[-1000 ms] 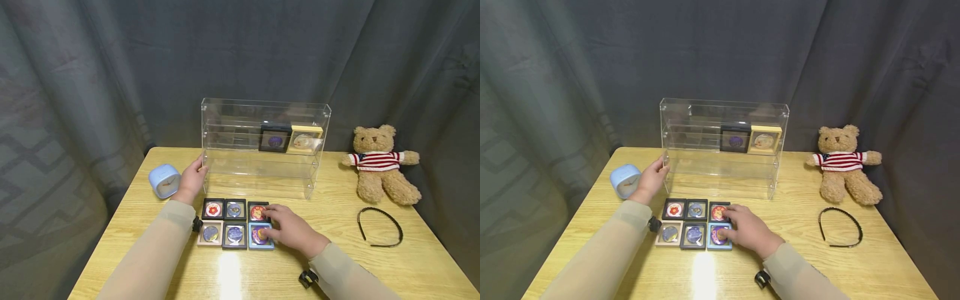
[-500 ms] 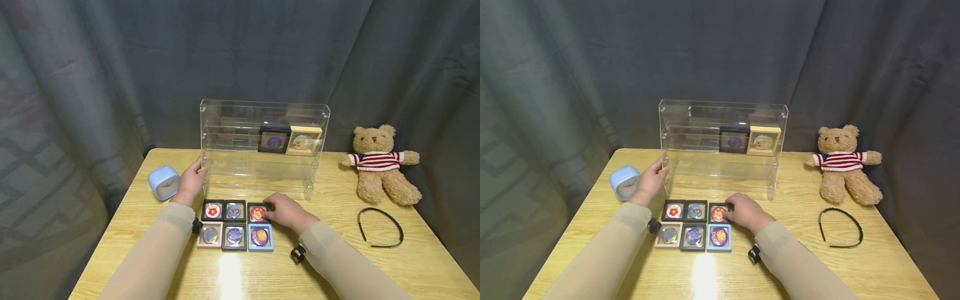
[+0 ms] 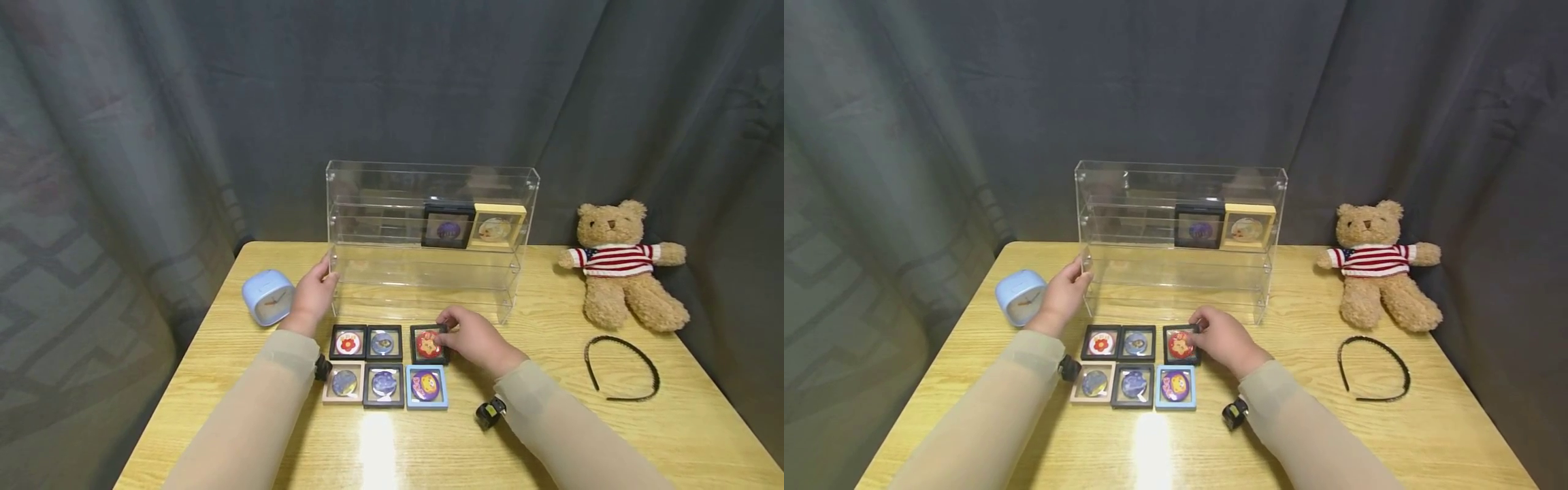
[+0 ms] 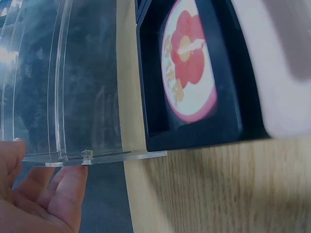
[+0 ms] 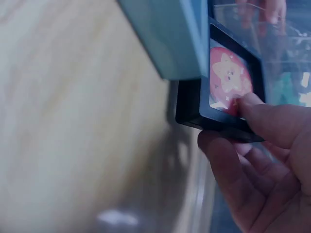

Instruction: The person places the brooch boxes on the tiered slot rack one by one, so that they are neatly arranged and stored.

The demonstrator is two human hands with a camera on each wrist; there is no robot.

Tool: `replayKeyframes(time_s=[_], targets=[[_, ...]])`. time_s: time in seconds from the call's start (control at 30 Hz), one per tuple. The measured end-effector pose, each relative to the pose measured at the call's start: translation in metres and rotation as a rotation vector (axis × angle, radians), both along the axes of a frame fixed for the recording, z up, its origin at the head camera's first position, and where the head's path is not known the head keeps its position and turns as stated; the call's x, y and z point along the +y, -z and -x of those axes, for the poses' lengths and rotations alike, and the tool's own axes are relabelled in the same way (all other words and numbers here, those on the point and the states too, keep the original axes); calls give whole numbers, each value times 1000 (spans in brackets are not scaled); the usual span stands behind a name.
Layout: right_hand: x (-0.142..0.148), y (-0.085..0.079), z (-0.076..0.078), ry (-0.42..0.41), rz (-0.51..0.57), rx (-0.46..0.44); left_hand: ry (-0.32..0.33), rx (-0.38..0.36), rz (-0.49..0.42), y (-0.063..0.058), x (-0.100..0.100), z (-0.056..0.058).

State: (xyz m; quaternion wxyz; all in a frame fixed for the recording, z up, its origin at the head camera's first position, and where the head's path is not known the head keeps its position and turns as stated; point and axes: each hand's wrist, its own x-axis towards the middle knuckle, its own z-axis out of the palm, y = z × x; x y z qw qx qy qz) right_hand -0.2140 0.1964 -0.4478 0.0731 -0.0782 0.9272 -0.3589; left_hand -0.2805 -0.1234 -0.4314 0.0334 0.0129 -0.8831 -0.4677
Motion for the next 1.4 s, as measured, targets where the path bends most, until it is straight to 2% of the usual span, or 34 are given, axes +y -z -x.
replayKeyframes(time_s=[0.13,0.27,0.37,0.47,0.57,0.8,0.97,1.07,1.4], targets=[[13,-23,1,23,92,69,4,-9,-11,-1,0,0],[36,-64,7,112,142,207,-4,-7,-17,-2,0,1],[55,-94,13,214,115,344,-11,-11,-19,-3,0,1],[71,-108,20,288,46,466,-14,-17,-20,-3,0,1],[83,-108,27,312,-26,512,-11,-16,-11,-2,0,0],[94,-90,35,273,-106,548,-3,-15,-3,0,1,0],[96,-78,38,210,-165,669,-7,-18,-5,0,2,0],[97,-74,40,205,-182,733,-8,-23,-11,0,2,0],[92,-72,46,202,-206,714,-20,-15,-7,-1,1,0]])
